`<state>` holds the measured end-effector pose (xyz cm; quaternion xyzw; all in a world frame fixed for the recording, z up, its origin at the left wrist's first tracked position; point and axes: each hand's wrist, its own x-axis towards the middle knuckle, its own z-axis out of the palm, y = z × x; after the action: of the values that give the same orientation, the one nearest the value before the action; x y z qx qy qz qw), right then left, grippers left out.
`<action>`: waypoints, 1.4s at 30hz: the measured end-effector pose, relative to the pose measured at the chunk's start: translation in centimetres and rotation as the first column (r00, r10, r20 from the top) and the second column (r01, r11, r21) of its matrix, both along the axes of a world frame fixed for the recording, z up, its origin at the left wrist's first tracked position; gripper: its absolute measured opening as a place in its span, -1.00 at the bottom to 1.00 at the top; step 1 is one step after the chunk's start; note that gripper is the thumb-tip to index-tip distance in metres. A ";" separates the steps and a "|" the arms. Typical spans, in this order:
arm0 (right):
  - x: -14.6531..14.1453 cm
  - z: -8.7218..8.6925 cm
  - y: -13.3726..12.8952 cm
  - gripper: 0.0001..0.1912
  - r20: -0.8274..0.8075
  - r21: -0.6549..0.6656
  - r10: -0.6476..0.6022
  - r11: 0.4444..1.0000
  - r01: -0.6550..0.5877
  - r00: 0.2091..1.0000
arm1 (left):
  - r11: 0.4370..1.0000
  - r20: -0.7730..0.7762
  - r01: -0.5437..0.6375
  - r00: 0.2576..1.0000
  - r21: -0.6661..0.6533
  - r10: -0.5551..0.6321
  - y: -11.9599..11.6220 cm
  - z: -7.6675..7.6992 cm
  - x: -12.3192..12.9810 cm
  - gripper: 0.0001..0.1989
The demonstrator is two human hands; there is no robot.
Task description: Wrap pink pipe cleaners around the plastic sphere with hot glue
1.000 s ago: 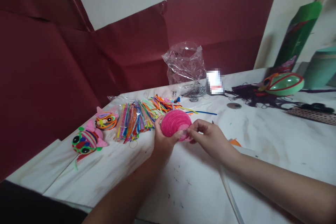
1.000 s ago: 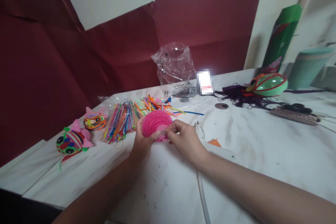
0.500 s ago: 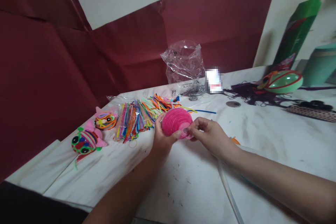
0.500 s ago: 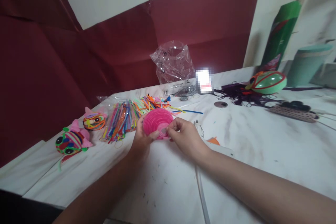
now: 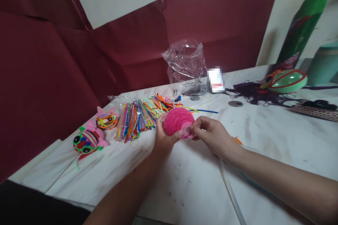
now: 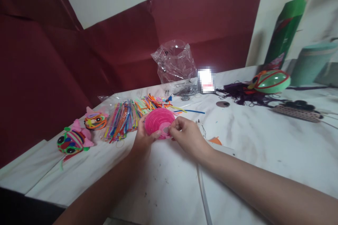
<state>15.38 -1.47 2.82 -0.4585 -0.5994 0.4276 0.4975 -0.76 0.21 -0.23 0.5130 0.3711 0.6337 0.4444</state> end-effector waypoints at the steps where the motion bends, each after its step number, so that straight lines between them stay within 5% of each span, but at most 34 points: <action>1: 0.0 0.0 0.0 -0.86 0.015 0.015 -0.005 1.000 0.005 1.000 | 1.000 -0.006 -0.009 1.000 -0.001 0.009 0.0 0.0 0.0 -0.12; 11: -0.1 -0.4 -0.1 -0.80 0.240 0.192 -0.158 0.975 0.113 0.958 | 0.998 -0.045 -0.056 0.998 -0.040 0.055 -0.7 0.7 0.4 -0.14; 17: 0.0 0.0 -0.6 -0.83 0.256 0.210 -0.171 0.971 0.118 0.951 | 0.997 -0.097 -0.074 0.993 0.002 0.073 -0.8 0.7 0.4 -0.15; 24: 0.3 -0.2 -0.7 -0.83 0.323 0.414 -0.189 0.909 0.042 0.927 | 0.996 -0.147 -0.087 0.985 0.017 0.089 -0.8 0.7 0.3 -0.13; 33: 0.5 -0.2 -0.4 -0.81 0.282 0.293 -0.070 0.956 -0.016 0.957 | 0.997 -0.052 -0.055 0.997 -0.052 0.052 -0.7 0.6 0.4 -0.15; 42: 0.5 0.1 -0.7 -0.84 0.314 0.306 -0.099 0.952 -0.002 0.944 | 0.996 -0.004 0.016 1.000 -0.087 -0.016 -0.8 0.7 0.4 -0.17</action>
<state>15.88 -2.13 2.94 -0.4559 -0.7202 0.2368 0.4664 -0.32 -0.60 0.48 0.4978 0.3952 0.6121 0.4705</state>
